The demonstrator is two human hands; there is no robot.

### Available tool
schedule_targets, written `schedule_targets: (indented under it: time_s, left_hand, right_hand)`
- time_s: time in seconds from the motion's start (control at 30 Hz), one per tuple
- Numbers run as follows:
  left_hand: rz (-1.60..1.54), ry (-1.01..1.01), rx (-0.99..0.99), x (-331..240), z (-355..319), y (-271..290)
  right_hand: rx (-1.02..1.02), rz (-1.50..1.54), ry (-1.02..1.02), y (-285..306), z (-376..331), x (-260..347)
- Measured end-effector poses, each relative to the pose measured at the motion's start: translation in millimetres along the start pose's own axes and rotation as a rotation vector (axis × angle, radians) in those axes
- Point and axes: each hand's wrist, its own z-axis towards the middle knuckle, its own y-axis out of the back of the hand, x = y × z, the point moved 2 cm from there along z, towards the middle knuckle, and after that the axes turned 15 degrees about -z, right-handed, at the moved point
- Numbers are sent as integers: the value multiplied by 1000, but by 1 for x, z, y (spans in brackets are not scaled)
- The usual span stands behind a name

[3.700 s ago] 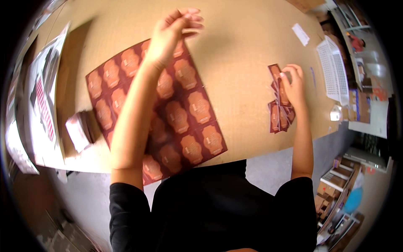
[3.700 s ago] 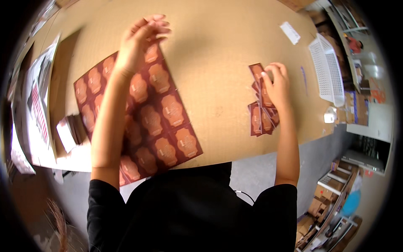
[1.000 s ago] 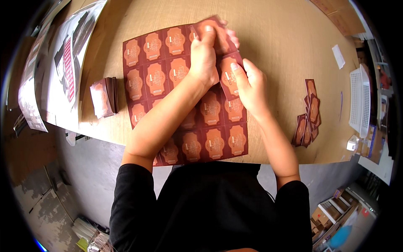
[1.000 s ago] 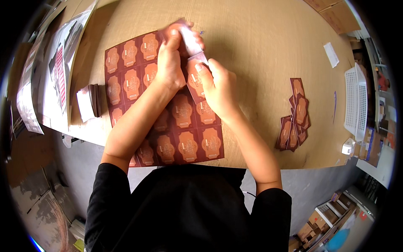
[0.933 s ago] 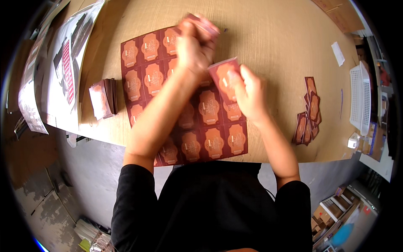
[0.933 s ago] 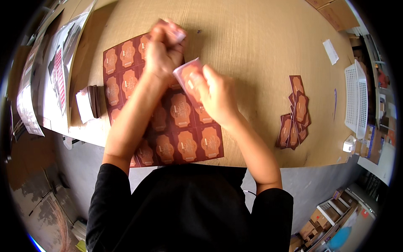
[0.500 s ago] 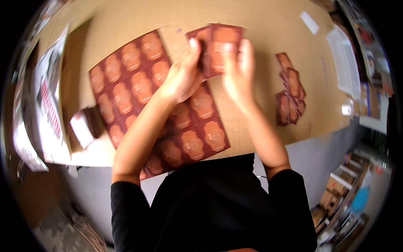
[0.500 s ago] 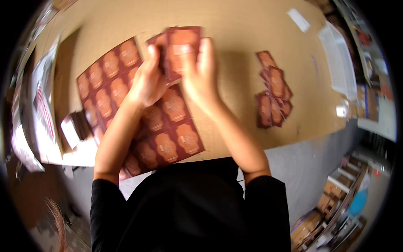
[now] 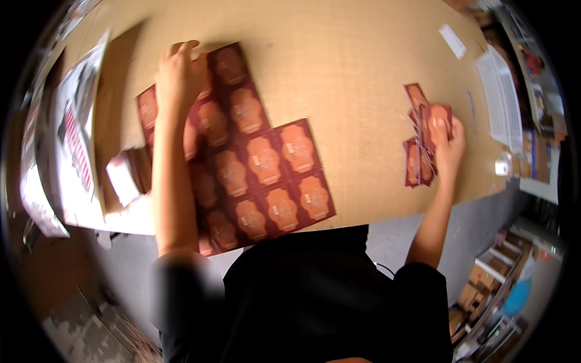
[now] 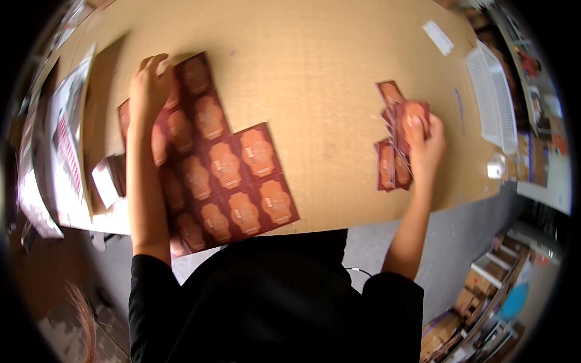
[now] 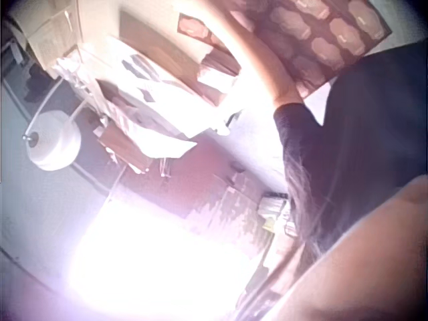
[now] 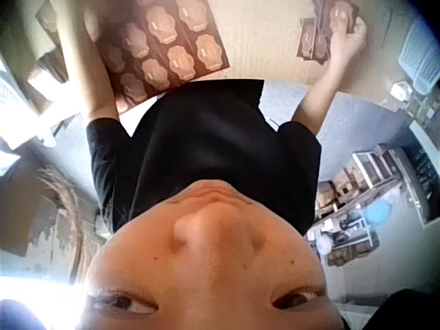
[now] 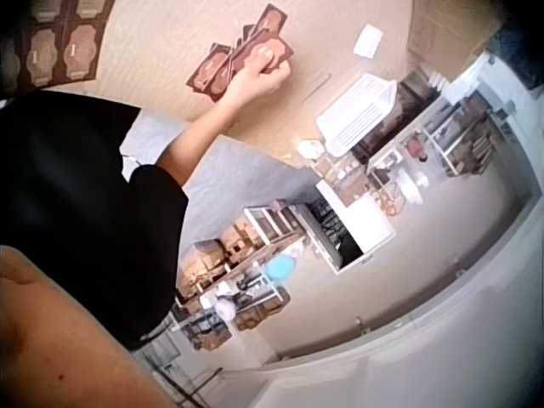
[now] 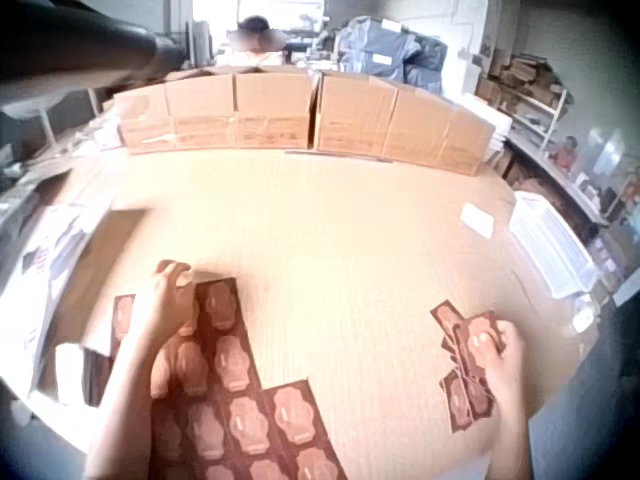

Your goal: The person arranges multiple sheets of maroon paper with printed designs on a wooden table. They fold the sheets along perforated lines and interlock them to form a long, accordion-style chain. The person continues adding units to the chain, creating a repetitive decorative paper structure.

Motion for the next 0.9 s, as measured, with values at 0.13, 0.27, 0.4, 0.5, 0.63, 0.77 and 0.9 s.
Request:
schedule_targets:
  time_s: [0.13, 0.27, 0.4, 0.5, 0.63, 0.77, 0.9]
  left_hand:
    - [78, -19, -9, 26, -5, -1]
    - [90, 19, 5, 27, -6, -1]
    - [154, 74, -2, 26, -4, -8]
    - [94, 90, -71, 21, -3, -9]
    - [-51, 214, -68, 11, 3, -2]
    - [-43, 100, -150, 1, 1, 3]
    - [-90, 74, -107, -2, 1, 3]
  right_hand:
    - [-344, -777, 207, -3, -14, -5]
    - [-319, -479, 321, -23, -17, 47]
    - [-11, -102, 415, -63, -26, 111]
    - [304, 28, 541, -97, -34, 161]
    - [568, 441, 308, -149, -23, 199]
    - [878, 373, 251, -172, -20, 241]
    - [809, 380, 422, -203, -21, 252]
